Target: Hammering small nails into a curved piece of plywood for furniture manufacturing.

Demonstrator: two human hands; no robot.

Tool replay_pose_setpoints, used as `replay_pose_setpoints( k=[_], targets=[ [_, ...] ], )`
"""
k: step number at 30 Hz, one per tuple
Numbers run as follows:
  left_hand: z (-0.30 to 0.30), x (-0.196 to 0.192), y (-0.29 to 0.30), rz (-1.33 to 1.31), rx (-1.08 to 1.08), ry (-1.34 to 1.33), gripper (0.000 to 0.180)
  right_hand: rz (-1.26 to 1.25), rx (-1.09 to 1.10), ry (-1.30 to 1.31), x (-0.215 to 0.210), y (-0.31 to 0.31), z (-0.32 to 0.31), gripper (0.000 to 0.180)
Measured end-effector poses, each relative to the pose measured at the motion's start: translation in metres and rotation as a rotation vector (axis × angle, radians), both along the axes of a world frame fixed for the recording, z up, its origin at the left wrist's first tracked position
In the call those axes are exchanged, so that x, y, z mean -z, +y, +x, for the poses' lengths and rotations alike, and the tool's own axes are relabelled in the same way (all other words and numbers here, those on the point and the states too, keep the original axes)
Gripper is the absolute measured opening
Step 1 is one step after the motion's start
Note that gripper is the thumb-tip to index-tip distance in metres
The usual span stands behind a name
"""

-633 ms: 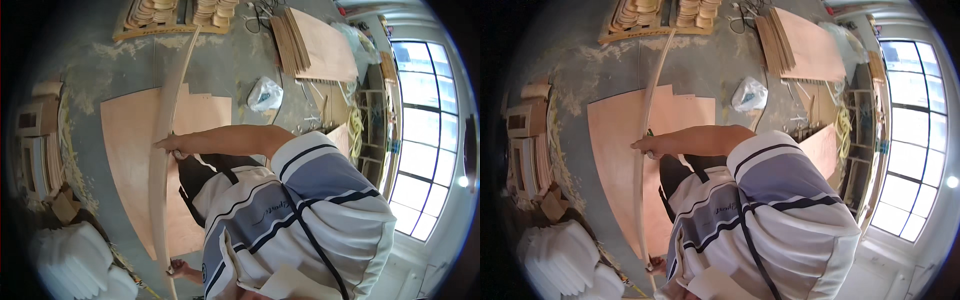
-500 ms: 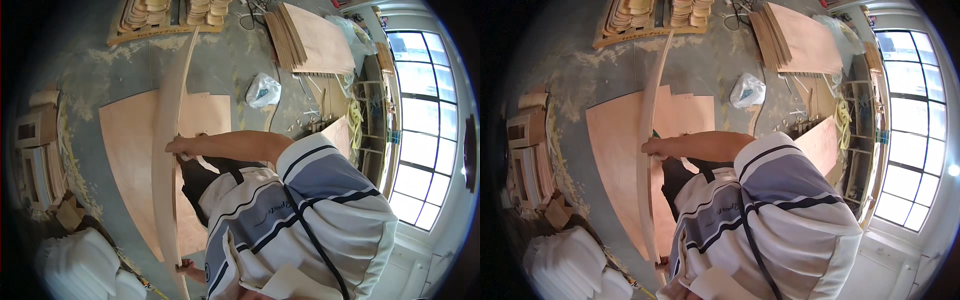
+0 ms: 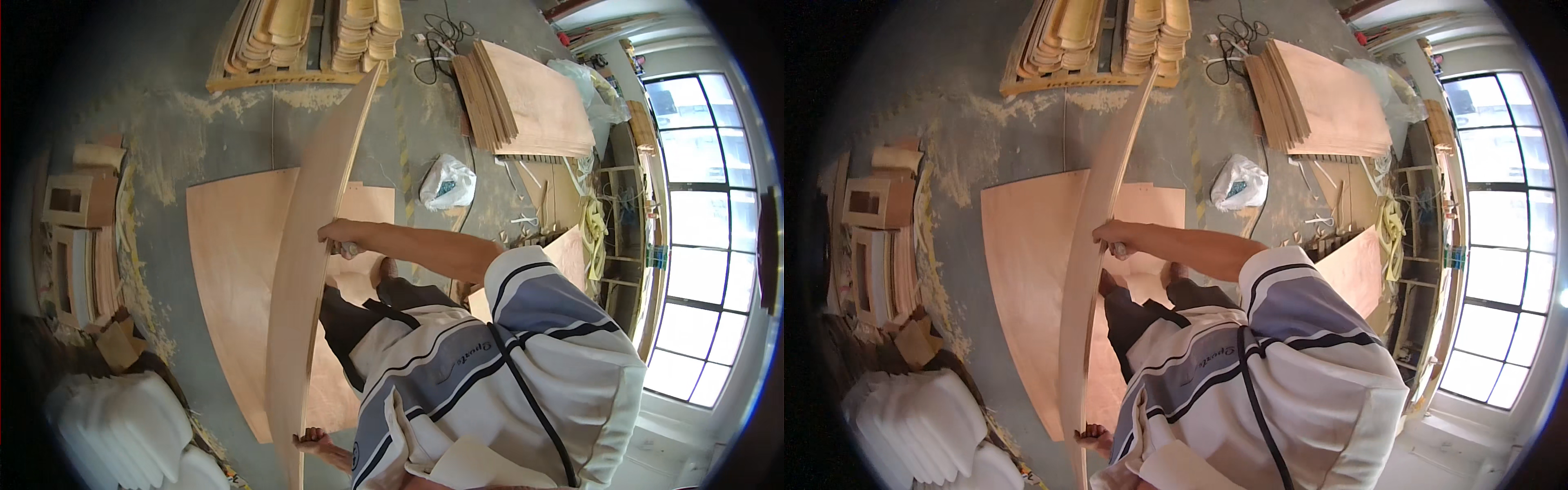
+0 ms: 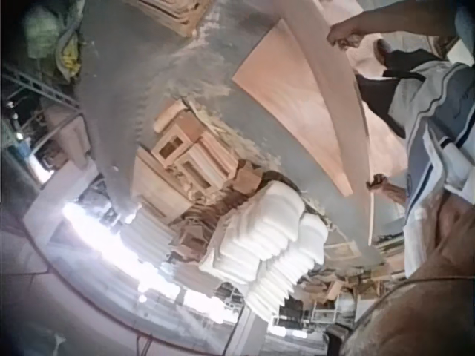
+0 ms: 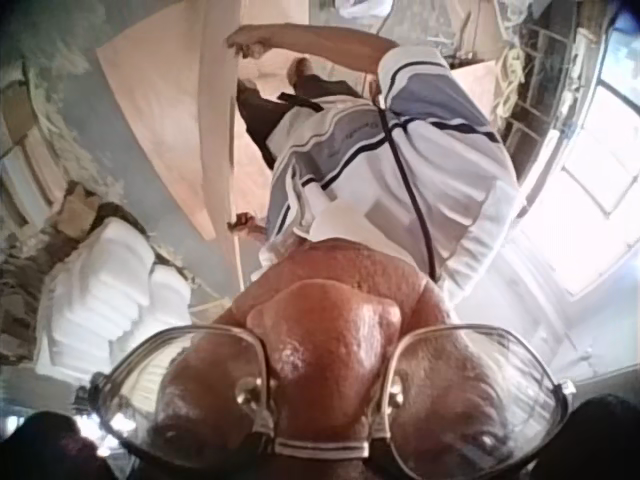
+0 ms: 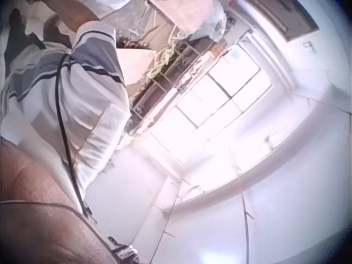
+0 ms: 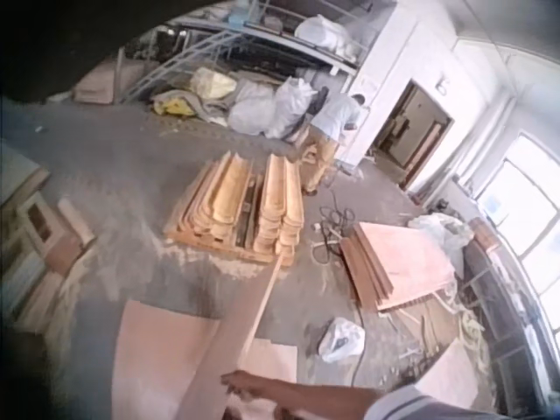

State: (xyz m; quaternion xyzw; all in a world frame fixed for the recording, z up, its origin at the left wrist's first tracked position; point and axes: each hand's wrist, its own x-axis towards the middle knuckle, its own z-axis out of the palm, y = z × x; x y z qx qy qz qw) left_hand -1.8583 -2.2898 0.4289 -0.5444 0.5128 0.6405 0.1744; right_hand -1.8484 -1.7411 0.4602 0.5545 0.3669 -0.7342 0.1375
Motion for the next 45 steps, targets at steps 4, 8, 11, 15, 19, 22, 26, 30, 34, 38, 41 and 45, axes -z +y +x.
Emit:
replay_pose_setpoints(
  k=[4,8,11,15,19,22,26,30,34,38,41,45],
  targets=[
    [0.011,-0.013,0.047,0.067,0.03,-0.041,0.037,-0.032,-0.054,-0.03,-0.019,0.055,0.036,0.021],
    [0.024,-0.016,0.106,0.209,0.04,-0.017,0.034,-0.065,0.005,-0.014,-0.04,0.119,0.085,0.02],
    [0.037,-0.008,0.15,0.378,0.118,0.004,0.032,-0.135,0.042,-0.091,-0.053,0.192,0.14,0.018],
    [0.082,0.006,0.218,0.442,0.266,0.063,0.031,-0.165,0.141,-0.063,-0.096,0.26,0.228,0.019],
    [0.134,-0.032,0.343,0.432,0.3,0.091,0.03,-0.115,0.195,-0.026,-0.117,0.343,0.306,0.02],
    [0.165,-0.045,0.429,0.461,0.261,0.09,0.028,-0.013,0.247,-0.058,-0.141,0.406,0.353,0.022],
    [0.206,-0.069,0.552,0.352,0.423,0.084,0.027,0.04,0.337,-0.02,-0.139,0.503,0.427,0.023],
    [0.233,-0.074,0.637,0.366,0.491,0.049,0.027,0.076,0.403,0.003,-0.143,0.575,0.492,0.022],
    [0.276,-0.08,0.721,0.366,0.536,0.002,0.026,0.027,0.512,-0.057,-0.147,0.645,0.566,0.019],
    [0.344,-0.096,0.781,0.226,0.413,0.068,0.026,0.094,0.447,-0.011,-0.158,0.698,0.648,0.017],
    [0.394,-0.131,0.772,0.318,0.48,0.146,0.023,-0.072,0.5,0.1,-0.164,0.715,0.704,0.017],
    [0.452,-0.159,0.771,0.394,0.51,0.282,0.02,0.088,0.462,0.18,-0.191,0.726,0.781,0.019]
  ],
)
